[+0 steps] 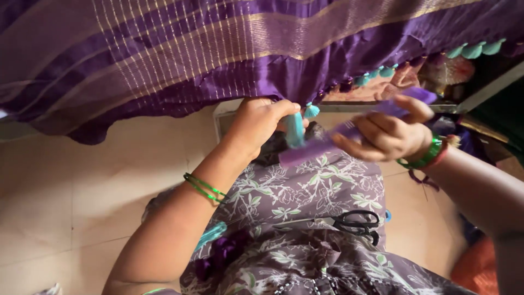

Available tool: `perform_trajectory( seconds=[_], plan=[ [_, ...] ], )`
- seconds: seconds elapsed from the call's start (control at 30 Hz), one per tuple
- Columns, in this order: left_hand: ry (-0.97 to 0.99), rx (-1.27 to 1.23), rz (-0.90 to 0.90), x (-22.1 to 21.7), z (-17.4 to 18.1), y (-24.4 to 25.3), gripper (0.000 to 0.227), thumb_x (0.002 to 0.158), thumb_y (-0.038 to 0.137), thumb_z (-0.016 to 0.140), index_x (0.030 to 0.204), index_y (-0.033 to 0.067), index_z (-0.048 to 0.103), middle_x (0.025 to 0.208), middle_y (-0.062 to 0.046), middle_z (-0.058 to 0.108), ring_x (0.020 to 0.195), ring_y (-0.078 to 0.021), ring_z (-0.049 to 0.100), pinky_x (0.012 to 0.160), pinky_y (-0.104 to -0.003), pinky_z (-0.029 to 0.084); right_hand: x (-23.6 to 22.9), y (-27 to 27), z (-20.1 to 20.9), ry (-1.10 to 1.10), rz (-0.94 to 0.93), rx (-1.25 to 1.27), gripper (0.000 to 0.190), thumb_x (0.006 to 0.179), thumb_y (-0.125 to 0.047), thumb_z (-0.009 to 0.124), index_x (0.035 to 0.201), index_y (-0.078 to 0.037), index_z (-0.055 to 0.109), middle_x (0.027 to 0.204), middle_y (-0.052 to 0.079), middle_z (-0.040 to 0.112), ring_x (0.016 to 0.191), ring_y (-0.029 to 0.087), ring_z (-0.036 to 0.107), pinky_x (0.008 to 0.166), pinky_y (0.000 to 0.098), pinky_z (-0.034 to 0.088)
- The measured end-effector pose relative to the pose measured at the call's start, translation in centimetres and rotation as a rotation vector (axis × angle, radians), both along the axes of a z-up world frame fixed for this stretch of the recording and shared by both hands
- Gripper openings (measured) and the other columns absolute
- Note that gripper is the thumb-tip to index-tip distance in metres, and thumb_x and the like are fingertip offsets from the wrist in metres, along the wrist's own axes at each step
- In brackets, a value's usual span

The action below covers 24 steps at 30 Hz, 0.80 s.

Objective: Attaching decorative fabric tassels to the edge of a purple cloth.

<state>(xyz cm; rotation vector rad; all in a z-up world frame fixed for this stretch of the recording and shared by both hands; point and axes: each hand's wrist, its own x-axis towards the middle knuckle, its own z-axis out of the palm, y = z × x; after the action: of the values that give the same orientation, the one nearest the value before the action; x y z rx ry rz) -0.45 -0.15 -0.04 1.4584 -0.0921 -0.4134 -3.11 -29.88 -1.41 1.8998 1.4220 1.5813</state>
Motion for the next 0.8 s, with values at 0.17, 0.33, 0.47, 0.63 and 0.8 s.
perform_trajectory(
  seconds=[0.17, 0.33, 0.47, 0.63, 0.8],
  plan=[
    [0.010, -0.081, -0.013, 0.2, -1.5, -0.5, 0.025, 0.083, 0.020, 0.074, 0.082, -0.0052, 0.078, 0.078, -0.008, 0.078, 0.068, -0.0117, 0.070, 0.067, -0.026, 0.054, -0.7, 0.9, 1.3, 0.063, -0.265, 0.082, 0.049, 0.089, -0.027, 0.084, 0.134, -0.034, 0.066, 0.102, -0.001, 0.062, 0.099, 0.020, 0.058, 0.104, 0.0536, 0.040],
    [-0.076, 0.039, -0.001, 0.2, -0.9, -0.1, 0.029, 0.084, 0.021, 0.072, 0.083, -0.0067, 0.079, 0.081, -0.014, 0.080, 0.064, -0.0138, 0.072, 0.064, -0.028, 0.056, -2.1, 1.2, 0.7, 0.191, -0.159, 0.025, 0.046, 0.090, -0.032, 0.083, 0.135, -0.031, 0.072, 0.110, -0.001, 0.062, 0.107, 0.019, 0.054, 0.104, 0.0551, 0.040],
    [-0.015, -0.045, -0.062, -0.2, -0.4, -0.2, 0.028, 0.085, 0.021, 0.068, 0.084, -0.0044, 0.078, 0.081, -0.012, 0.080, 0.067, -0.0139, 0.077, 0.067, -0.027, 0.060, -4.4, 1.2, -1.9, 0.196, -0.046, 0.051, 0.041, 0.090, -0.026, 0.087, 0.129, -0.026, 0.075, 0.106, -0.004, 0.055, 0.109, 0.018, 0.053, 0.108, 0.0538, 0.040],
    [-0.089, -0.139, -0.002, -1.3, -2.1, -0.5, 0.030, 0.094, 0.019, 0.066, 0.091, -0.0075, 0.079, 0.085, -0.011, 0.081, 0.071, -0.0136, 0.074, 0.067, -0.026, 0.057, -10.2, 2.7, -6.8, 0.862, 0.040, -0.090, 0.041, 0.072, -0.021, 0.084, 0.111, -0.022, 0.071, 0.102, -0.002, 0.060, 0.104, 0.021, 0.060, 0.094, 0.0408, 0.049],
    [-0.391, -0.040, 0.074, -4.4, -4.8, -2.0, 0.030, 0.108, 0.025, 0.056, 0.108, 0.0010, 0.074, 0.089, -0.002, 0.077, 0.073, -0.0049, 0.065, 0.068, -0.021, 0.053, -10.0, 6.7, -6.2, 1.392, -0.033, 0.385, 0.039, 0.085, -0.018, 0.078, 0.122, -0.010, 0.069, 0.104, 0.006, 0.061, 0.102, 0.026, 0.060, 0.087, 0.0425, 0.051]
  ],
)
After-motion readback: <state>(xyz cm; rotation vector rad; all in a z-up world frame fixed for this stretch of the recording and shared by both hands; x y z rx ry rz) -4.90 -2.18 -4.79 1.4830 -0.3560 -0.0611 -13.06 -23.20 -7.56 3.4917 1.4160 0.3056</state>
